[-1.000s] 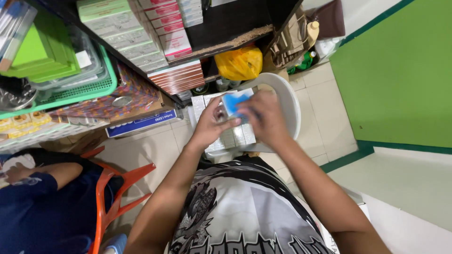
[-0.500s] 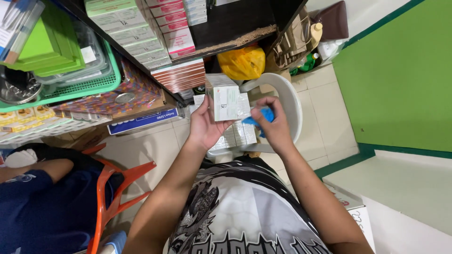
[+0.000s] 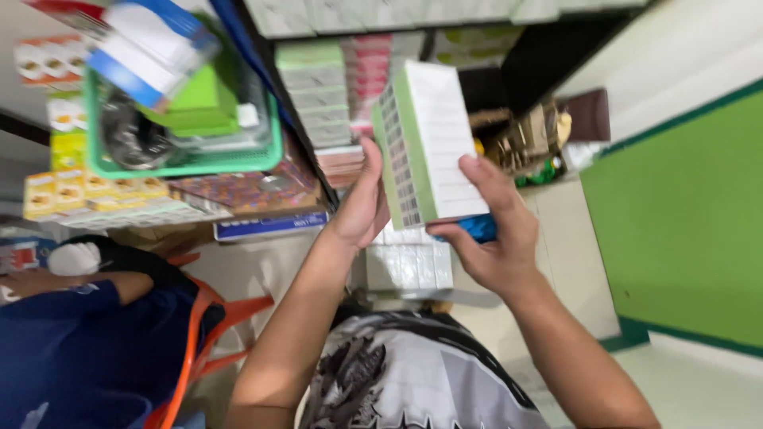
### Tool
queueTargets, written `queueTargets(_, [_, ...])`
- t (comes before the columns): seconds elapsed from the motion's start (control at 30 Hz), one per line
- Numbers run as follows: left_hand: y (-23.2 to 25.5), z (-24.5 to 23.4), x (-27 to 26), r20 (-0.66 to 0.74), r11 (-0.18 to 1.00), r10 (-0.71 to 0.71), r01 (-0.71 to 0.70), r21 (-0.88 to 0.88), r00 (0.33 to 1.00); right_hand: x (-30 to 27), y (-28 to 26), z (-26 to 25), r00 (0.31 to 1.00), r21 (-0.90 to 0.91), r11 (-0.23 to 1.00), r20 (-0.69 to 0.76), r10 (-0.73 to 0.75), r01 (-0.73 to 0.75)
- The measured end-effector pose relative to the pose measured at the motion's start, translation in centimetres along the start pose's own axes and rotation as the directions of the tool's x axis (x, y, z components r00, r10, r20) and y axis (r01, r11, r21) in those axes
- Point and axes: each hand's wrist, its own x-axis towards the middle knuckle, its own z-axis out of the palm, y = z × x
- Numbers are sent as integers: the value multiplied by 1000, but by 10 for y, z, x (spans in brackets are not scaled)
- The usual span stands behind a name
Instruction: The person repeatedly picks up small white boxes from a stack on a white plastic chair, wipes them with a blue cloth, and places them onto a shelf. The task involves handling multiple identical boxes one by one in a repetitive cleaning motion.
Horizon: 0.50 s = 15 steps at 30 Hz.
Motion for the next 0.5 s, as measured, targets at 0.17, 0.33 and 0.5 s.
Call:
queueTargets(0.17, [83, 15, -3, 49, 941, 268, -272, 204, 962, 82, -40, 20, 986, -87, 982, 17, -164, 165])
queueTargets(0.33, [126, -5, 5, 69, 793, 479, -465, 394, 875, 171, -56, 64, 971, -157, 959, 80, -226, 236])
queueTargets(0.5, [146, -13, 20, 120, 535, 597, -505, 677, 794, 234, -35, 108, 971, -89, 986, 209, -117, 139])
